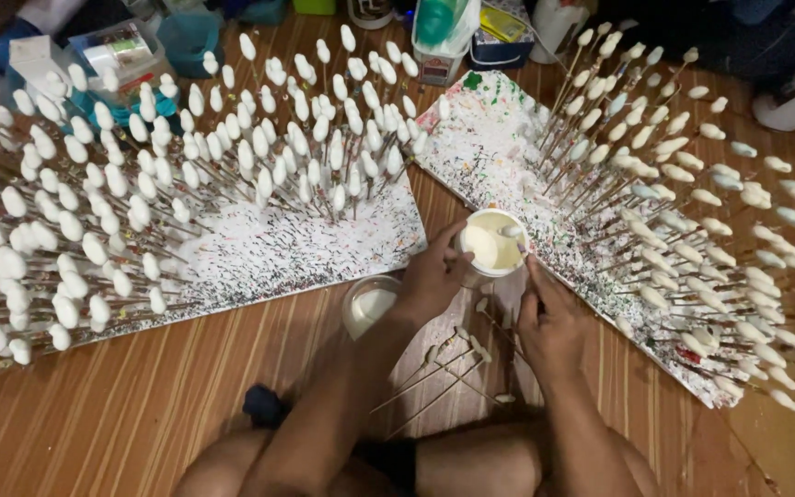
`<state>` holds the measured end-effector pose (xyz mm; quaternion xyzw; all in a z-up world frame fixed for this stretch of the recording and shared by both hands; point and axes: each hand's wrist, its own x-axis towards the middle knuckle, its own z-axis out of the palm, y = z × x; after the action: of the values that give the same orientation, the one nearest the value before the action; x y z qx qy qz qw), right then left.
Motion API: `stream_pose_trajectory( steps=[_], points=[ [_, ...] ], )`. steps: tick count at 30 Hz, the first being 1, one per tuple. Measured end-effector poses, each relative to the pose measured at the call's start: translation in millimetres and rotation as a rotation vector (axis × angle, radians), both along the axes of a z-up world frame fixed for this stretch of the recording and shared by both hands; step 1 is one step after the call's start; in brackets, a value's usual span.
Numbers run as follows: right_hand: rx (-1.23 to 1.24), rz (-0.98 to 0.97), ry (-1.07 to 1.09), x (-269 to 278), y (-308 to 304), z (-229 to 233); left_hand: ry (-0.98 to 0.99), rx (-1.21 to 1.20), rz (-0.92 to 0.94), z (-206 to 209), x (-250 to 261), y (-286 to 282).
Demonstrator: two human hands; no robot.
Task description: Dip silk cocoons on sticks into white paint and arrange them on a foam board
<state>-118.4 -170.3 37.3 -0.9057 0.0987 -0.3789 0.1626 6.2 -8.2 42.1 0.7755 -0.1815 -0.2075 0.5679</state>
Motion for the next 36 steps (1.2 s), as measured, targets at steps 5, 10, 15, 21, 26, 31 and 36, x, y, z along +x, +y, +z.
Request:
stream_pose_trajectory(
  steps=[5, 10, 15, 21, 26, 31, 36],
  points=[
    [0.078, 0.051, 0.096, 0, -10, -25, 0.000, -0.043, 0.021, -4, 1, -1],
    [0.079, 0.021, -0.002, 1, -3, -10, 0.001, -0.081, 0.043, -14, -1, -2],
    [0.146, 0.046, 0.112, 2, 4, -4, 0.008, -0.117, 0.045, -17, -1, -4],
    [0.104, 0.006, -0.042, 7, -4, -21, -0.006, -0.121, 0.049, -24, 2, -7],
    [0.075, 0.030, 0.032, 1, -7, -23, -0.013, -0.133, 0.049, -25, 0, -4],
    [0.084, 0.030, 0.087, 1, -7, -28, -0.017, -0.104, 0.035, -24, 1, -5],
    [0.067, 0.027, -0.002, 4, -2, -16, -0.004, -0.122, 0.051, -22, 0, -7]
  ],
)
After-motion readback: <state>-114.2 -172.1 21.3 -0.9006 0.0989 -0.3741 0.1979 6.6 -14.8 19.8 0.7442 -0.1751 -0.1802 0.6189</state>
